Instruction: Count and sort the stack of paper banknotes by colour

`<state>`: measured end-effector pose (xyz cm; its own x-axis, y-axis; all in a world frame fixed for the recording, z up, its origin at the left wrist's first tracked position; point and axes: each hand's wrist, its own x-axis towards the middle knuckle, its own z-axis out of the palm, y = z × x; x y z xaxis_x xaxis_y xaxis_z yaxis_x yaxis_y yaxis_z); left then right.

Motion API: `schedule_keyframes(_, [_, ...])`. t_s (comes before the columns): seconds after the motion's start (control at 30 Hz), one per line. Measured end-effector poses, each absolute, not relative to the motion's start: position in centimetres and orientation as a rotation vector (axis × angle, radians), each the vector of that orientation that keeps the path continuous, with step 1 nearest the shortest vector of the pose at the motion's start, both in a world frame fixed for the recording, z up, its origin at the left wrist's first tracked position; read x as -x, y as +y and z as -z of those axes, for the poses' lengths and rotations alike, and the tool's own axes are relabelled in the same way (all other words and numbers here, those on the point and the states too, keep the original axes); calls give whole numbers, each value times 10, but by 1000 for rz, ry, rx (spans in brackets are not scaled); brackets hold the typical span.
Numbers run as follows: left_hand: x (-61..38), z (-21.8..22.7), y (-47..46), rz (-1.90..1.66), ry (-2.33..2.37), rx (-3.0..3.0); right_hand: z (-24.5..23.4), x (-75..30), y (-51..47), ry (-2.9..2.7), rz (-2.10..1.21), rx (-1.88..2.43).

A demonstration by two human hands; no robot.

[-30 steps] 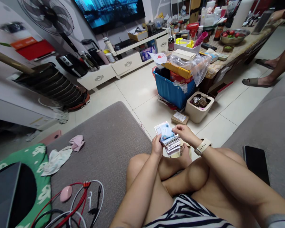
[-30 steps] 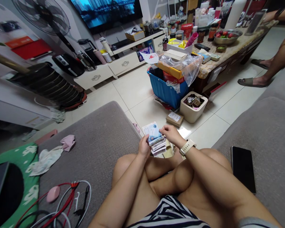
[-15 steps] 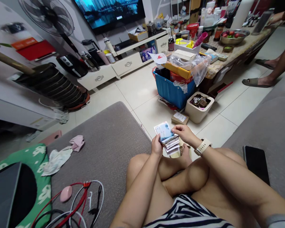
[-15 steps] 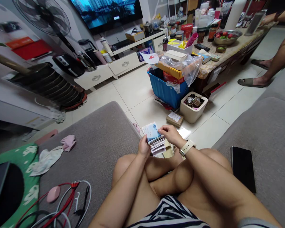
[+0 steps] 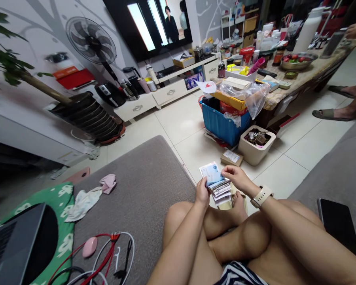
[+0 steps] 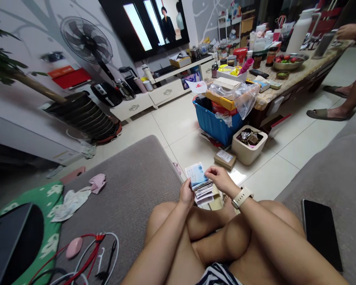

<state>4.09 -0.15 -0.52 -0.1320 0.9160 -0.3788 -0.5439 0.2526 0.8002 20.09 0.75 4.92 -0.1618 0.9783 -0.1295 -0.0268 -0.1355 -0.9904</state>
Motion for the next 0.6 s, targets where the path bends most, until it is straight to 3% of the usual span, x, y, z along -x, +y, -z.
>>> schedule_keyframes(0.6, [-40, 3, -3, -1312, 1081, -418, -48, -200, 7, -1257, -1552, 1187])
